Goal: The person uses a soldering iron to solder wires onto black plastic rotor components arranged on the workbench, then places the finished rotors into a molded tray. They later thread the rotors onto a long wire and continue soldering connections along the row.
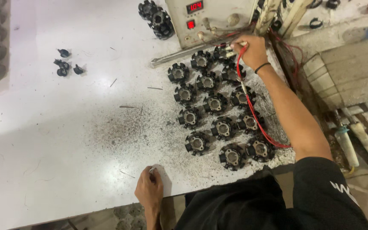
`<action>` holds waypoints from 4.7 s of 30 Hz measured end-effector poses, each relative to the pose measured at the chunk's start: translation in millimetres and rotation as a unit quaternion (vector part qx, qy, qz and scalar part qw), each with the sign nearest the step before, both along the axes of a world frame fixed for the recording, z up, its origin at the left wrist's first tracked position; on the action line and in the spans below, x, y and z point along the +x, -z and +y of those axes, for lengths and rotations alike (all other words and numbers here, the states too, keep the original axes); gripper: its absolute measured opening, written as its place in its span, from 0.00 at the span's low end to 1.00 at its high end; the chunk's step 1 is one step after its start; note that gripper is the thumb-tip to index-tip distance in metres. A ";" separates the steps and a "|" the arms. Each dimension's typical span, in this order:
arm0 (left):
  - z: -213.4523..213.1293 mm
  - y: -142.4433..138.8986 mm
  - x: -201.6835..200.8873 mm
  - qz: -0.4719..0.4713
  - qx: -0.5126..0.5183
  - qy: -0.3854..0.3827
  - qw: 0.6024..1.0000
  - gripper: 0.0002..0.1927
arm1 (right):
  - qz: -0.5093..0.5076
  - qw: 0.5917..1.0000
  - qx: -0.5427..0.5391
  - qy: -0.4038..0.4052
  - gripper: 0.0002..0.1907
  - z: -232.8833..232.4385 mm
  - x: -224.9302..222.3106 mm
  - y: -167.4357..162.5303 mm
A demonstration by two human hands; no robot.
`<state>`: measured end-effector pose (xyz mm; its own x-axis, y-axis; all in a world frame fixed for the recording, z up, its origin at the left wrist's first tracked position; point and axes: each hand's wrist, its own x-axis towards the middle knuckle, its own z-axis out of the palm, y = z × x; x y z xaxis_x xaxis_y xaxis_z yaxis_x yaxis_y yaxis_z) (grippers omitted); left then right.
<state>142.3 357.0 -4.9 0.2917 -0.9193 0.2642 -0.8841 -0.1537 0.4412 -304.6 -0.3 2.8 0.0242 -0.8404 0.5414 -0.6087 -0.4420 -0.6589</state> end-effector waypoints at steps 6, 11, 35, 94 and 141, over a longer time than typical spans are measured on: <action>1.6 -1.3 2.2 0.005 -0.026 0.026 0.999 0.11 | 0.050 0.999 -0.007 -0.016 0.06 10.5 -1.5 -11.0; 3.0 -0.5 3.9 0.028 -0.027 0.026 0.999 0.11 | -0.016 0.997 0.039 -0.062 0.06 16.6 33.2 -16.0; 2.6 -5.3 9.0 0.046 -0.029 0.035 0.998 0.11 | 0.001 0.991 0.100 -0.088 0.07 77.3 67.1 -22.1; 6.1 3.7 7.3 0.046 -0.020 0.035 0.998 0.06 | 0.068 0.971 0.179 -0.146 0.08 316.1 60.5 -84.0; 7.7 3.0 12.1 0.064 -0.054 0.035 0.996 0.08 | 0.055 0.964 0.086 -0.245 0.10 259.4 146.3 -54.6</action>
<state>154.4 364.7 -7.9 0.2654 -0.9067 0.3279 -0.8262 -0.0386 0.5621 -158.3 259.1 57.4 0.4898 -0.7913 0.3661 -0.4257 -0.5835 -0.6916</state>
